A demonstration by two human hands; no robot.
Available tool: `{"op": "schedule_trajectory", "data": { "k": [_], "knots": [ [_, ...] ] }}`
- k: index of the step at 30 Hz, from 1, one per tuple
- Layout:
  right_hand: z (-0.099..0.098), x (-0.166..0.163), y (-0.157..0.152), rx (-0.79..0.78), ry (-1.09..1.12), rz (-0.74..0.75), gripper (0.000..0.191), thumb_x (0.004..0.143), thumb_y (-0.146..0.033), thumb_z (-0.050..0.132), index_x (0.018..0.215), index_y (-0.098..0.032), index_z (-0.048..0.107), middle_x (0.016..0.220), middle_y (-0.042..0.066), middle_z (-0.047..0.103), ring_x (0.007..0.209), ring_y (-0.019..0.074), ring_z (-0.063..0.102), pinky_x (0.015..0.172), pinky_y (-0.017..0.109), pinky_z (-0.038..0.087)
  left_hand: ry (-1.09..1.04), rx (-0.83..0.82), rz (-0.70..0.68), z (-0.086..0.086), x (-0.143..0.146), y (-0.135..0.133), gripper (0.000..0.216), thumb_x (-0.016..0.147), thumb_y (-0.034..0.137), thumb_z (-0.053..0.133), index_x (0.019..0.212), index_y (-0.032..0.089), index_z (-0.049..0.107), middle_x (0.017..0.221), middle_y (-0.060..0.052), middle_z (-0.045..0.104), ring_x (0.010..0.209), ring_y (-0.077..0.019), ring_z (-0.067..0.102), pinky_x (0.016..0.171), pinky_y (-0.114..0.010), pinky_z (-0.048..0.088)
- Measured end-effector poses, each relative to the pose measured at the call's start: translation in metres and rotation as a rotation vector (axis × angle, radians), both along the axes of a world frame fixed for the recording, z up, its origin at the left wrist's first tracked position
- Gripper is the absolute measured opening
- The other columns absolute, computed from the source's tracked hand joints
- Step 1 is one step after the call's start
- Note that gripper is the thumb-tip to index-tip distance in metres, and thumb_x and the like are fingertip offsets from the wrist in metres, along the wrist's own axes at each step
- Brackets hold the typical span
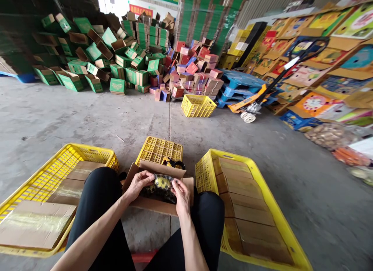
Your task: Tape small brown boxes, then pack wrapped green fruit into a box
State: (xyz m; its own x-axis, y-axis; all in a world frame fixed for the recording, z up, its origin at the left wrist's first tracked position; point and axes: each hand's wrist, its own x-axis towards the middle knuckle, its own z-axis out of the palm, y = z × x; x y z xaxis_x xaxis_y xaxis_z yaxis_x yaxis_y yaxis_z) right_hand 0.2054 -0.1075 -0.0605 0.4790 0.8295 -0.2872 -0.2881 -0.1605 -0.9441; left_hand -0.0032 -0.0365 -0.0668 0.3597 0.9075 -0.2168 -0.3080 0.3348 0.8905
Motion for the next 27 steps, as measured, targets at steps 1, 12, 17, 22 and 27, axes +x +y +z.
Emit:
{"op": "schedule_trajectory", "data": {
  "k": [1, 12, 17, 22, 27],
  "knots": [
    [-0.001, 0.0, 0.0, 0.004, 0.01, -0.008, 0.058, 0.06, -0.066, 0.092, 0.095, -0.021, 0.082, 0.105, 0.012, 0.081, 0.1, 0.032, 0.075, 0.08, 0.041, 0.063, -0.009, -0.008, 0.0, 0.0, 0.0, 0.0, 0.036, 0.073, 0.048, 0.093, 0.082, 0.017, 0.075, 0.091, -0.005, 0.077, 0.089, -0.021, 0.073, 0.093, -0.037, 0.058],
    [0.01, -0.005, -0.003, 0.115, -0.09, 0.142, 0.041, 0.072, -0.059, 0.087, 0.091, -0.023, 0.083, 0.111, 0.011, 0.079, 0.111, 0.0325, 0.071, 0.097, 0.046, 0.059, -0.099, -0.327, -0.096, -0.01, 0.0, 0.004, 0.066, 0.084, 0.058, 0.083, 0.136, 0.022, 0.067, 0.123, -0.015, 0.076, 0.102, -0.0283, 0.077, 0.093, -0.043, 0.061],
    [0.009, -0.005, -0.003, 0.185, -0.24, 0.19, 0.025, 0.075, -0.05, 0.083, 0.08, -0.026, 0.084, 0.132, 0.01, 0.072, 0.128, 0.0335, 0.062, 0.104, 0.045, 0.054, -0.116, -0.26, -0.078, -0.014, 0.001, 0.004, 0.053, 0.074, 0.032, 0.094, 0.121, 0.017, 0.074, 0.119, -0.012, 0.077, 0.099, -0.0251, 0.077, 0.089, -0.035, 0.062],
    [0.006, -0.006, -0.003, 0.219, -0.033, 0.131, 0.023, 0.079, -0.048, 0.077, 0.084, -0.027, 0.083, 0.154, 0.006, 0.058, 0.144, 0.0344, 0.05, 0.104, 0.046, 0.055, -0.129, -0.195, -0.059, -0.008, 0.001, 0.004, 0.054, 0.071, 0.025, 0.095, 0.12, 0.019, 0.074, 0.122, -0.01, 0.075, 0.096, -0.0214, 0.076, 0.084, -0.029, 0.062],
    [0.005, -0.005, -0.003, 0.077, 0.073, 0.022, 0.05, 0.075, -0.057, 0.083, 0.117, -0.031, 0.077, 0.139, 0.009, 0.069, 0.132, 0.0327, 0.062, 0.096, 0.046, 0.059, -0.135, -0.131, -0.11, -0.002, -0.001, 0.001, 0.057, 0.07, 0.027, 0.095, 0.122, 0.021, 0.073, 0.12, -0.007, 0.075, 0.099, -0.0208, 0.075, 0.086, -0.029, 0.06]
  ]
}}
